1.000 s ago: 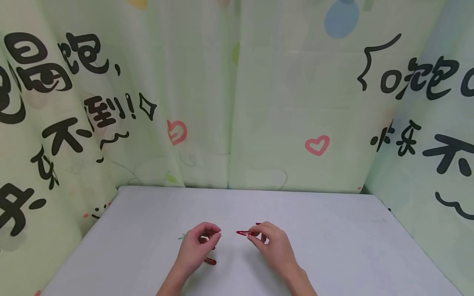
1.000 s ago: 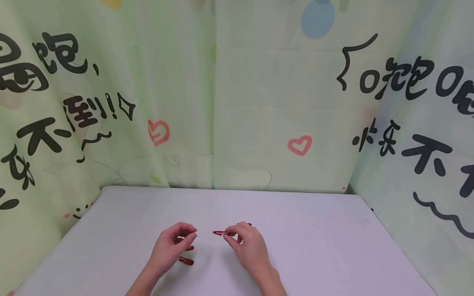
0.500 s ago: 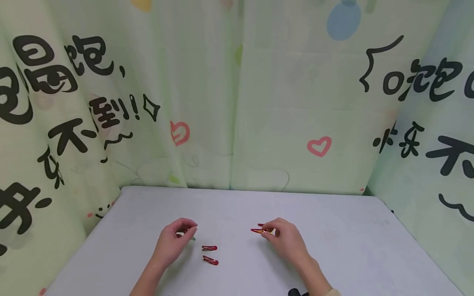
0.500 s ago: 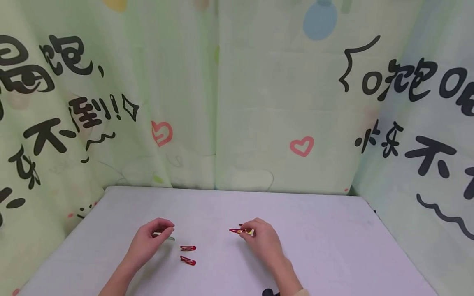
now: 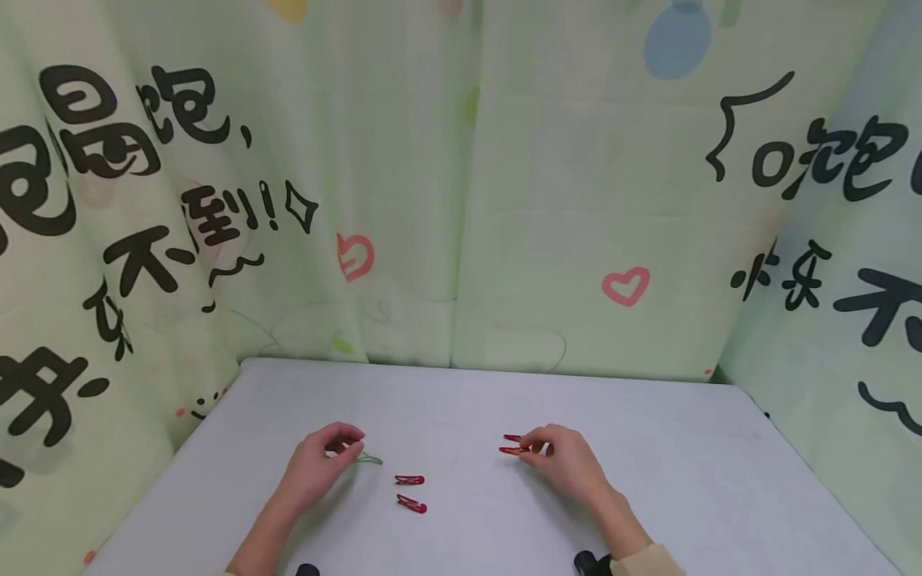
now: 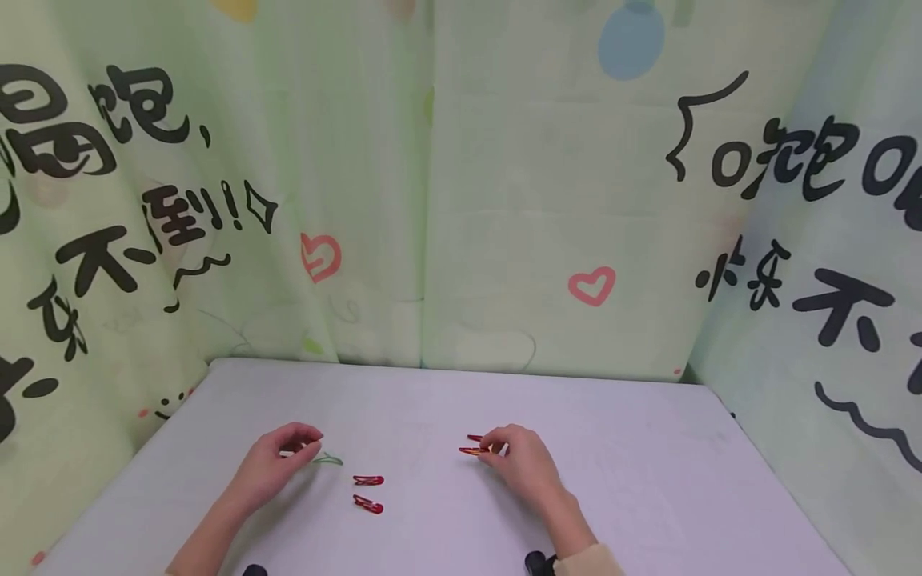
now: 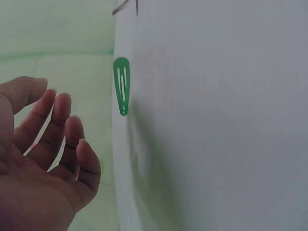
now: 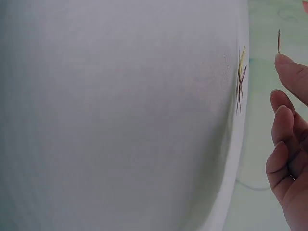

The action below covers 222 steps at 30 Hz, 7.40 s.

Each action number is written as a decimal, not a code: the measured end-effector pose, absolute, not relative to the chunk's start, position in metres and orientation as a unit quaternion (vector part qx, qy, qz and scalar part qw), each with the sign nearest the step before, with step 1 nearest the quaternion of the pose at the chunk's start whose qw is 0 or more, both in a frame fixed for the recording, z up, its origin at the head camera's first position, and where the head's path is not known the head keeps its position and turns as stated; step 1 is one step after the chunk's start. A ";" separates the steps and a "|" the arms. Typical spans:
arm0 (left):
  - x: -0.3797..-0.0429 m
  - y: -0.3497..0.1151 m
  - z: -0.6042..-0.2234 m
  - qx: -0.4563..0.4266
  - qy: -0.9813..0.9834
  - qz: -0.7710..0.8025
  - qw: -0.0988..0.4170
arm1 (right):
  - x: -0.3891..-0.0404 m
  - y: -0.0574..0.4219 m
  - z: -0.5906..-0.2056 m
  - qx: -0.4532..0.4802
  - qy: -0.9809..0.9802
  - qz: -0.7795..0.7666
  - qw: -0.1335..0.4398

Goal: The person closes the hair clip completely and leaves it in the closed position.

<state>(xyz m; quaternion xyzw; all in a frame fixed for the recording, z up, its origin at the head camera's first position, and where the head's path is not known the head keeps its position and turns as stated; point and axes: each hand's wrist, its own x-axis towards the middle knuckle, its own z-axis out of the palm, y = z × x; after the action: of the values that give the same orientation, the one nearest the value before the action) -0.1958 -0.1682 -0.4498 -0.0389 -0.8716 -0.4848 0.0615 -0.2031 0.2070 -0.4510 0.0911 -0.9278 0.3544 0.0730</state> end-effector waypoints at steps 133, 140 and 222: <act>-0.174 -0.075 -0.432 -0.169 -0.689 -0.705 -0.016 | -0.158 0.140 -0.414 0.177 -0.808 0.558 0.063; -0.171 -0.070 -0.433 -0.170 -0.695 -0.698 -0.026 | -0.155 0.141 -0.419 0.153 -0.805 0.570 0.068; -0.188 -0.106 -0.454 -0.109 -0.825 -0.550 0.061 | -0.172 0.172 -0.450 0.160 -0.864 0.410 0.244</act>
<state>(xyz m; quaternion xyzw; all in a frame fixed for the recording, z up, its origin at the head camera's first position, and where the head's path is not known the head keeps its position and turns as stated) -0.1881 -0.1057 -0.4539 -0.1092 -0.8254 -0.5505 0.0611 -0.1724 0.1722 -0.4496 0.1596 -0.8644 0.4099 0.2436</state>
